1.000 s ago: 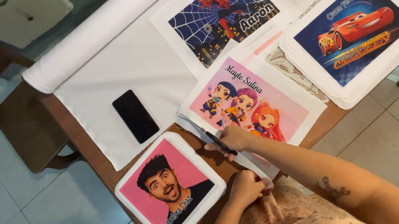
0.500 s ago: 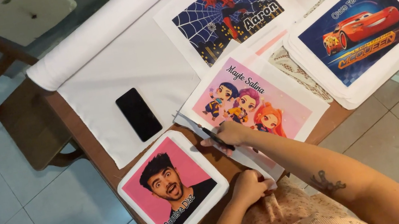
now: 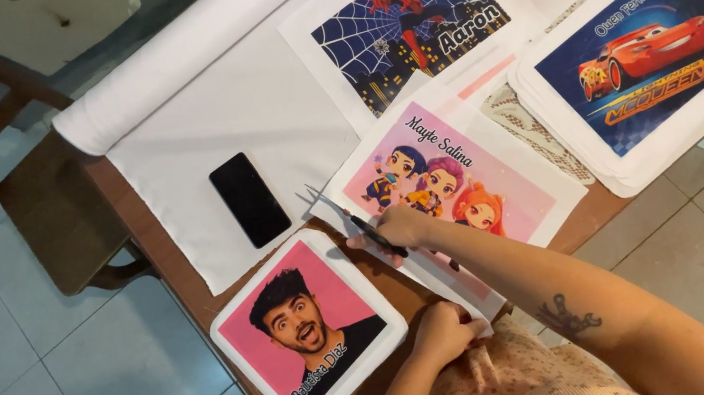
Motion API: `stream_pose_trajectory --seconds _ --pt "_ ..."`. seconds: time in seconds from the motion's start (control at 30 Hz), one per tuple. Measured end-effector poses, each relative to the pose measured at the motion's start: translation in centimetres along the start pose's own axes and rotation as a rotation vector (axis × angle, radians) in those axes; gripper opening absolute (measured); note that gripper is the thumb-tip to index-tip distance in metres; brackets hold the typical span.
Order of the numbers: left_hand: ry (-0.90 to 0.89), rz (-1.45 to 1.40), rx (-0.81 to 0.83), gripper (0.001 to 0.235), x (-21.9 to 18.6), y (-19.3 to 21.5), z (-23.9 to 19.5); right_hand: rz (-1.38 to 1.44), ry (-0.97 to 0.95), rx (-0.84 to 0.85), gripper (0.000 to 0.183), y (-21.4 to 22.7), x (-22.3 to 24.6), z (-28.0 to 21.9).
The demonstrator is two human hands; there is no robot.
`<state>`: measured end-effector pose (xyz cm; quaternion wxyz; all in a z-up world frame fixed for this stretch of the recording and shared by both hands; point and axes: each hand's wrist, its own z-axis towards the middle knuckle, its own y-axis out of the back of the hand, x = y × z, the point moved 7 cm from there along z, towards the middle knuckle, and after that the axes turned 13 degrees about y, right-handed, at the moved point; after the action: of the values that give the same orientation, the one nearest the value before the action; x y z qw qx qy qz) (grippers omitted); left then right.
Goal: Cutting out printed character images from paper sheets using scissors
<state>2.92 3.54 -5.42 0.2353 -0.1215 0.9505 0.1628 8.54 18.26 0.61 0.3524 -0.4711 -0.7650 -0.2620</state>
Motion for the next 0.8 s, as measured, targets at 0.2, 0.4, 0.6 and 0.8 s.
stream_pose_trajectory --seconds 0.2,0.4,0.6,0.8 --pt "0.035 -0.033 0.037 0.025 -0.4 0.3 -0.5 -0.045 0.014 -0.054 0.057 0.3 0.4 0.1" --pt "-0.011 0.024 -0.025 0.026 0.7 -0.8 1.0 0.123 -0.044 -0.125 0.039 0.3 -1.2 2.1" --pt "-0.055 -0.053 -0.055 0.031 1.5 -0.6 -1.9 -0.183 0.253 0.027 0.035 -1.3 -3.2 -0.5" --pt "-0.165 -0.128 -0.277 0.023 2.7 2.8 -8.3 0.091 0.355 0.13 0.031 -3.3 -7.0 -11.1"
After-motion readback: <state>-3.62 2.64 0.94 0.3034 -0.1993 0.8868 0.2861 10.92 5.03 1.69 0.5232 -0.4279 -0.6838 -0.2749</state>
